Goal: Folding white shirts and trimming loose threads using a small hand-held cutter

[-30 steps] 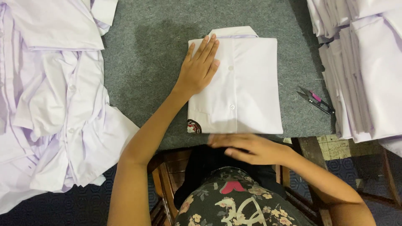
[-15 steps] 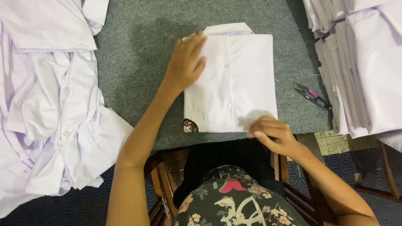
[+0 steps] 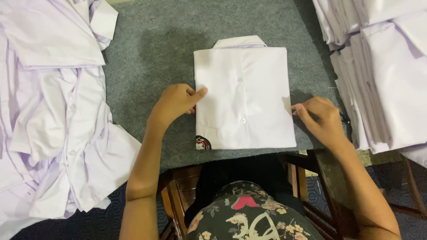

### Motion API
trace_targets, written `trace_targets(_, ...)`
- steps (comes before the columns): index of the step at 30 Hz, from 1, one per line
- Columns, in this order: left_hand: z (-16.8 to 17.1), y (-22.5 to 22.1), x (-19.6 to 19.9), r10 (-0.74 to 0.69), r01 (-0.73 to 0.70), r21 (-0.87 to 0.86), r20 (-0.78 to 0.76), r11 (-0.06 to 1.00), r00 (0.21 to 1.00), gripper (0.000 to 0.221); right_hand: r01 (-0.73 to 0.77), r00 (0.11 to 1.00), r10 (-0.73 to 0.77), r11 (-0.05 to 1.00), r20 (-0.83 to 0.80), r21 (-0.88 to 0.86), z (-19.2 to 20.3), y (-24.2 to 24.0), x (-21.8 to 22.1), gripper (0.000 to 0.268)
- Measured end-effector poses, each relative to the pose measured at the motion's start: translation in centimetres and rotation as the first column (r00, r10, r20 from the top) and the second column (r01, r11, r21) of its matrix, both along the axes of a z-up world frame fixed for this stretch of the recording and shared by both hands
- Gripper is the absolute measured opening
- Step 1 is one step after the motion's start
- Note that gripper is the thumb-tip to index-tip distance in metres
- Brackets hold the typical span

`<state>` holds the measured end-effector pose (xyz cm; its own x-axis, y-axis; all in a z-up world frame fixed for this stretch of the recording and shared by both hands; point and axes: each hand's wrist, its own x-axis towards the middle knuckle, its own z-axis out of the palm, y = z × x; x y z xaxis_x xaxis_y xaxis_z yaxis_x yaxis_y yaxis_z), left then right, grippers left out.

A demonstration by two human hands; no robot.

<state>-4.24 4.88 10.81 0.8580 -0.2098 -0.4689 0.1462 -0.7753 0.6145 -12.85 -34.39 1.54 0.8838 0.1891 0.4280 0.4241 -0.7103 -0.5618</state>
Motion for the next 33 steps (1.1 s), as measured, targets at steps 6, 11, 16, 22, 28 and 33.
trace_targets(6,-2.8,0.9,-0.3,-0.105,0.107,-0.034,0.041,0.994,0.994,0.068,-0.004,1.0,0.006,0.998,-0.028,0.069,0.9,1.6,1.2,0.026)
trace_targets(11,-4.0,0.4,-1.3,-0.056,0.069,-0.329,0.049,0.942,0.997,0.062,0.009,0.999,-0.001,0.986,-0.05,0.165,1.8,2.5,1.4,0.028)
trace_targets(16,-2.6,-1.0,-2.9,0.096,-0.098,-0.672,-0.04,0.734,0.995,0.079,0.018,0.991,0.017,0.967,-0.134,0.253,2.0,3.3,1.4,0.025)
trace_targets(22,-3.1,3.0,1.9,0.278,-0.178,-0.861,-0.044,0.477,0.959,0.091,-0.027,0.982,0.078,0.959,-0.171,0.281,2.2,5.3,1.3,0.018)
trace_targets(28,9.8,3.5,-0.6,0.147,0.086,-0.7,0.266,0.709,0.953,0.034,-0.124,0.971,0.157,0.975,-0.178,0.182,0.3,5.4,1.4,0.018)
trace_targets(33,12.8,-3.7,-2.7,-0.015,0.049,-0.159,0.212,0.986,0.977,0.022,0.052,0.909,0.119,0.918,-0.399,0.393,1.2,6.4,1.0,0.033)
